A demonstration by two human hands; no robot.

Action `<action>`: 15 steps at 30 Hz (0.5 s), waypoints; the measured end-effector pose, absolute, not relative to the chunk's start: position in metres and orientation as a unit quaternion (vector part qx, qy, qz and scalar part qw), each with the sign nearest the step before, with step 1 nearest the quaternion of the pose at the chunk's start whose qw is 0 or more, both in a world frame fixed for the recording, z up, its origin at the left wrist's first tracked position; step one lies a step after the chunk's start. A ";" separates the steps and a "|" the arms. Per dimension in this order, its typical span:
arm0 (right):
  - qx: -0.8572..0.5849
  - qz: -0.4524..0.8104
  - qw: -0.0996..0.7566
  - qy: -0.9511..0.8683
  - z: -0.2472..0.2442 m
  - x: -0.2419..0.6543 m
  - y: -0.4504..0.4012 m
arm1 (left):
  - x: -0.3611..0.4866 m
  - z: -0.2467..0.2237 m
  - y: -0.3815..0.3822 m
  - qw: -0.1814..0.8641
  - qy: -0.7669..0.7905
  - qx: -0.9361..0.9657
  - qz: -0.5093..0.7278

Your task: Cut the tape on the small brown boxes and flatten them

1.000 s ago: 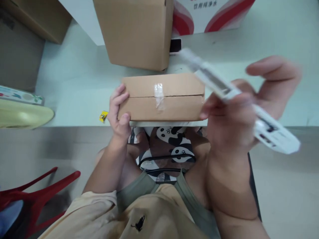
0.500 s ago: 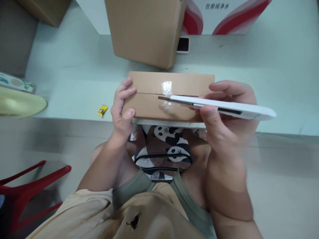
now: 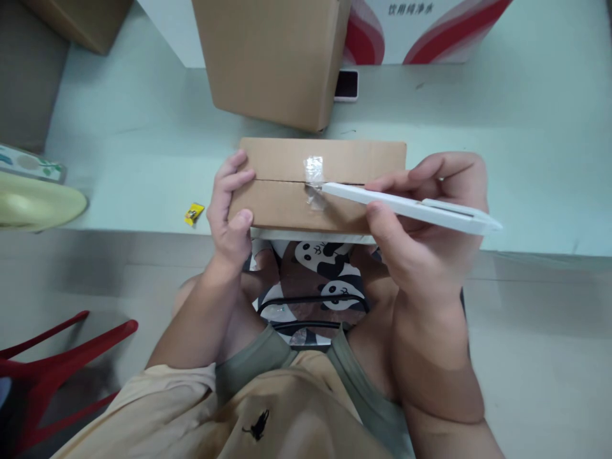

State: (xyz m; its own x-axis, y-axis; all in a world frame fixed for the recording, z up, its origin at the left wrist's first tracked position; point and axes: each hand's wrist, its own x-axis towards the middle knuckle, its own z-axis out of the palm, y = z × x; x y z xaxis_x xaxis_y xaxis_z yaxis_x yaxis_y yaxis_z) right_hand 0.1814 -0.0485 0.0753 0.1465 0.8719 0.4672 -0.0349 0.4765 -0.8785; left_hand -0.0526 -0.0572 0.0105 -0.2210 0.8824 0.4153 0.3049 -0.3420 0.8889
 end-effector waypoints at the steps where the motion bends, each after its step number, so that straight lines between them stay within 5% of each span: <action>1: -0.383 0.345 0.653 -0.555 0.076 0.181 -0.049 | -0.053 0.010 -0.057 0.249 0.508 0.576 0.590; 15: -0.394 0.262 0.711 -0.520 0.067 0.174 -0.038 | -0.056 0.007 -0.050 0.271 0.450 0.565 0.637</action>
